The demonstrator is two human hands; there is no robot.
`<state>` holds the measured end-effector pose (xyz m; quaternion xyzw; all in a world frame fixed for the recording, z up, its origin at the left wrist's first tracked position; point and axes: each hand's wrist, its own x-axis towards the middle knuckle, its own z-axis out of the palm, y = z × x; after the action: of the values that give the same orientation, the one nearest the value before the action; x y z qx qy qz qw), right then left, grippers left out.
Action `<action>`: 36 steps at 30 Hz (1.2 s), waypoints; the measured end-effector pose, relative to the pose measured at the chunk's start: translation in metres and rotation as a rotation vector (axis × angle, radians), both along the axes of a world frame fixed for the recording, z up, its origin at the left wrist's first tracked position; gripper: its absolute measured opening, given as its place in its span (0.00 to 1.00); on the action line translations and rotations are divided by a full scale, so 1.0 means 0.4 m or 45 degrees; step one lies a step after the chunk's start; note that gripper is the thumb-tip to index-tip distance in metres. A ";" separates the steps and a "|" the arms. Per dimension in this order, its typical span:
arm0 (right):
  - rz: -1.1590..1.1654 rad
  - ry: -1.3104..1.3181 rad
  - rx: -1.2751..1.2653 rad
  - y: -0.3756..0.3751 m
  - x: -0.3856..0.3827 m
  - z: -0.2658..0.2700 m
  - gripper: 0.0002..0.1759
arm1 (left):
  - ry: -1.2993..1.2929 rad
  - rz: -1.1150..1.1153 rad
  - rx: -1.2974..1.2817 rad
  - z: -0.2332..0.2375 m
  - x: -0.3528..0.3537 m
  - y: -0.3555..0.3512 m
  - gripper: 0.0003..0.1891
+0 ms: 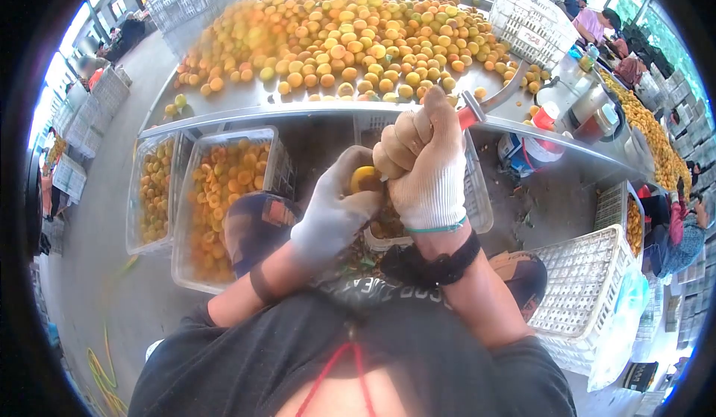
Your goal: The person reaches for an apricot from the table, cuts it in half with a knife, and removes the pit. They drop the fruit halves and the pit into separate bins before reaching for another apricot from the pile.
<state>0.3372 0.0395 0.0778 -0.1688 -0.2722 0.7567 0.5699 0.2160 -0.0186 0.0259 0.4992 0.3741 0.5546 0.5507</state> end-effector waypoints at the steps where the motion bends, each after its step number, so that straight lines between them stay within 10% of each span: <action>1: -0.038 -0.021 -0.034 0.012 0.009 -0.013 0.31 | 0.357 0.123 0.164 -0.001 0.006 0.010 0.16; 4: -0.022 0.067 -0.441 0.018 -0.001 -0.035 0.31 | 1.028 0.328 0.506 -0.071 0.008 0.092 0.15; 8: -0.382 -0.023 -0.156 0.071 0.065 -0.043 0.30 | 1.080 0.293 0.386 -0.085 0.007 0.161 0.16; 12: -0.670 -0.316 0.224 0.104 0.160 -0.061 0.25 | -0.073 -0.242 -0.251 -0.029 -0.040 0.147 0.21; 16: -0.521 -1.137 0.199 0.037 0.136 -0.013 0.12 | -0.212 -0.280 -0.184 0.005 -0.043 0.089 0.25; 22: -0.131 -1.279 0.527 -0.029 0.091 -0.028 0.09 | -0.214 -0.299 -0.239 0.071 -0.101 0.023 0.22; 27: -0.391 -1.171 0.392 0.008 0.145 -0.028 0.09 | 0.421 0.237 -0.082 0.079 -0.297 -0.037 0.18; 29: -0.529 -1.329 0.408 0.038 0.211 -0.007 0.10 | 1.314 0.601 0.258 -0.023 -0.529 -0.049 0.15; 32: -0.779 -1.555 0.482 0.130 0.293 0.002 0.10 | 1.755 0.928 -0.113 0.084 -0.631 -0.113 0.15; 36: -0.773 -1.737 0.480 0.300 0.312 -0.023 0.15 | 0.748 0.951 0.076 0.135 -0.503 -0.015 0.15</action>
<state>0.4619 0.1597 0.0685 -0.5653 -0.6295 0.2365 0.4778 0.0149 -0.0245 0.0798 0.4819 0.6518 0.5604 0.1701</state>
